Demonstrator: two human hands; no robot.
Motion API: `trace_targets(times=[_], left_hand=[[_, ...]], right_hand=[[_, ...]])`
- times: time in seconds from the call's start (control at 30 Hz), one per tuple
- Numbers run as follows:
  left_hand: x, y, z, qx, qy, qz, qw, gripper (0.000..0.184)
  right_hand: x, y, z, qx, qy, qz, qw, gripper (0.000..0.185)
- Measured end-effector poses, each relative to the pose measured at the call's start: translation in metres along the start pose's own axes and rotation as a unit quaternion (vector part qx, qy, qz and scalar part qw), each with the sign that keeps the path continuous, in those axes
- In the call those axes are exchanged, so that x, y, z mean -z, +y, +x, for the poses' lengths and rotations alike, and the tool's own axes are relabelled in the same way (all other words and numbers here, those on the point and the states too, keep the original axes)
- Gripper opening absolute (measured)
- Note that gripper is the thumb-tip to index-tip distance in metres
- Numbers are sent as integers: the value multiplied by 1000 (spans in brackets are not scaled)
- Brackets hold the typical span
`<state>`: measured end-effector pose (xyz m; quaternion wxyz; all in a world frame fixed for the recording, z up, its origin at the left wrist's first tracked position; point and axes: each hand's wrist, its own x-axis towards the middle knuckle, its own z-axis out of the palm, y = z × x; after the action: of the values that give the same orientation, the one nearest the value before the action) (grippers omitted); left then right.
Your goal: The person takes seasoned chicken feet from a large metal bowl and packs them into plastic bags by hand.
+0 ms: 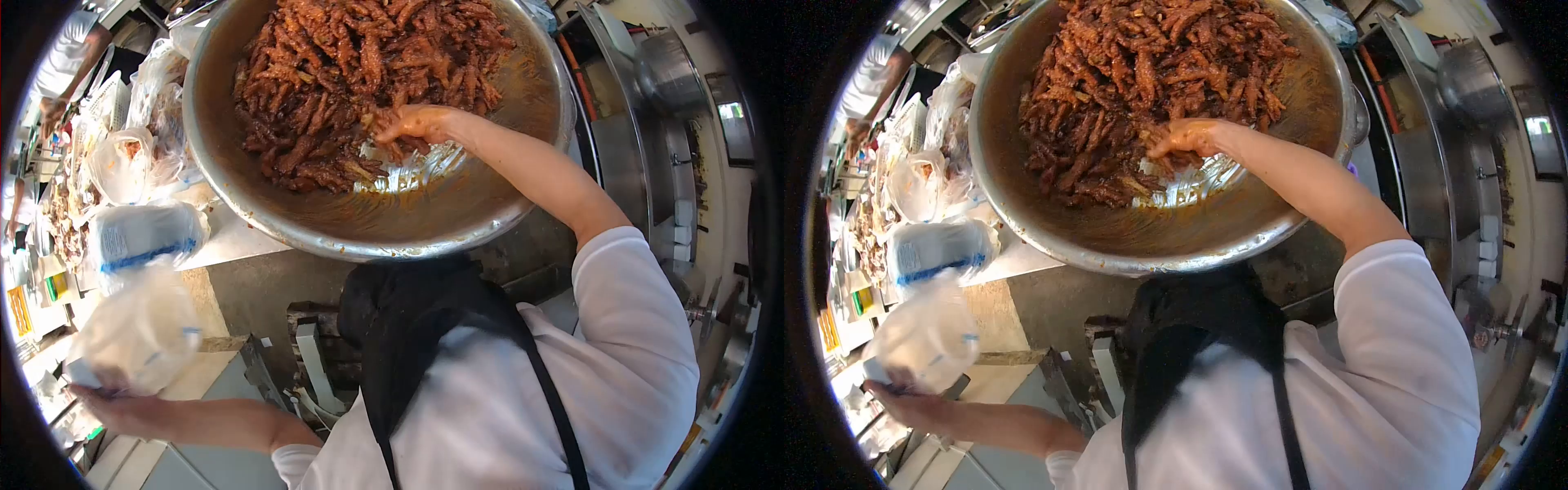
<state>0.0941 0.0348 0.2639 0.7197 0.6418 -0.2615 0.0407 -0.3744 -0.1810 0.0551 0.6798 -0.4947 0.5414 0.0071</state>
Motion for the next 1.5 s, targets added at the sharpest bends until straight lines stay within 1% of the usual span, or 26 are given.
trace_targets(times=[0.13,0.17,0.23,0.3,0.4,0.47,0.5,0.6,0.67,0.7,0.73,0.8,0.87,0.9,0.97,1.03,1.1,1.17,1.2,1.23,1.27,1.3,1.33,1.37,1.43,1.5], left_hand=[[-19,-66,-63,166,-141,70,974,33],[-15,-97,-74,206,-205,12,957,36],[-35,-131,-101,279,-202,33,938,46],[-48,-167,-121,392,-223,5,892,46],[-75,-208,-146,427,-249,-39,869,47],[-88,-235,-154,492,-276,-123,817,54],[-96,-234,-157,490,-294,-67,818,56],[-101,-243,-163,435,-313,10,844,47],[-105,-245,-164,381,-344,47,857,46],[-106,-247,-163,347,-367,47,862,47],[-101,-251,-162,314,-384,50,867,47],[-99,-295,-154,337,-398,-37,852,43],[-92,-333,-149,338,-350,-29,873,35],[-96,-328,-144,362,-327,14,873,29],[-104,-285,-146,358,-320,112,870,32],[-102,-256,-156,374,-315,-71,870,33],[-96,-302,-145,317,-314,-124,886,35],[-104,-287,-144,292,-305,-61,904,37],[-104,-286,-142,278,-316,-39,906,39],[-104,-285,-140,264,-326,-19,908,40],[-106,-272,-139,230,-317,58,918,41],[-104,-263,-133,197,-345,135,908,42],[-99,-255,-128,164,-369,211,890,43],[-90,-251,-127,132,-388,287,866,43],[-72,-223,-154,55,-310,285,905,48],[-68,-178,-195,-58,-306,283,907,46]], right_hand=[[12,19,-9,-42,35,7,999,34],[19,27,-6,-14,15,28,999,32],[40,47,1,45,-18,69,996,27],[42,39,-16,59,26,98,993,25],[49,32,-44,66,35,170,983,26],[57,32,-60,164,33,259,951,29],[63,24,-84,210,36,264,941,31],[97,11,-153,317,274,285,862,37],[128,14,-208,309,410,231,826,35],[148,25,-224,296,472,245,794,36],[173,44,-226,390,504,237,734,32],[231,90,-217,344,527,321,708,27],[254,136,-198,212,506,234,803,31],[272,159,-183,92,565,172,802,32],[253,125,-190,122,664,145,724,20],[198,64,-195,214,623,102,745,26],[130,14,-169,104,507,0,856,30],[75,-8,-118,2,261,-64,963,35],[40,-19,-100,-46,191,-158,968,37],[39,26,-29,-48,97,-100,989,38],[5,5,-33,-105,91,-180,974,35],[-6,10,-18,-78,88,-227,967,40],[-20,12,9,-138,163,-242,946,48],[-21,25,38,-75,110,-235,963,57],[-62,20,60,-6,293,-263,919,60],[-98,-12,43,-62,233,-278,930,72]])
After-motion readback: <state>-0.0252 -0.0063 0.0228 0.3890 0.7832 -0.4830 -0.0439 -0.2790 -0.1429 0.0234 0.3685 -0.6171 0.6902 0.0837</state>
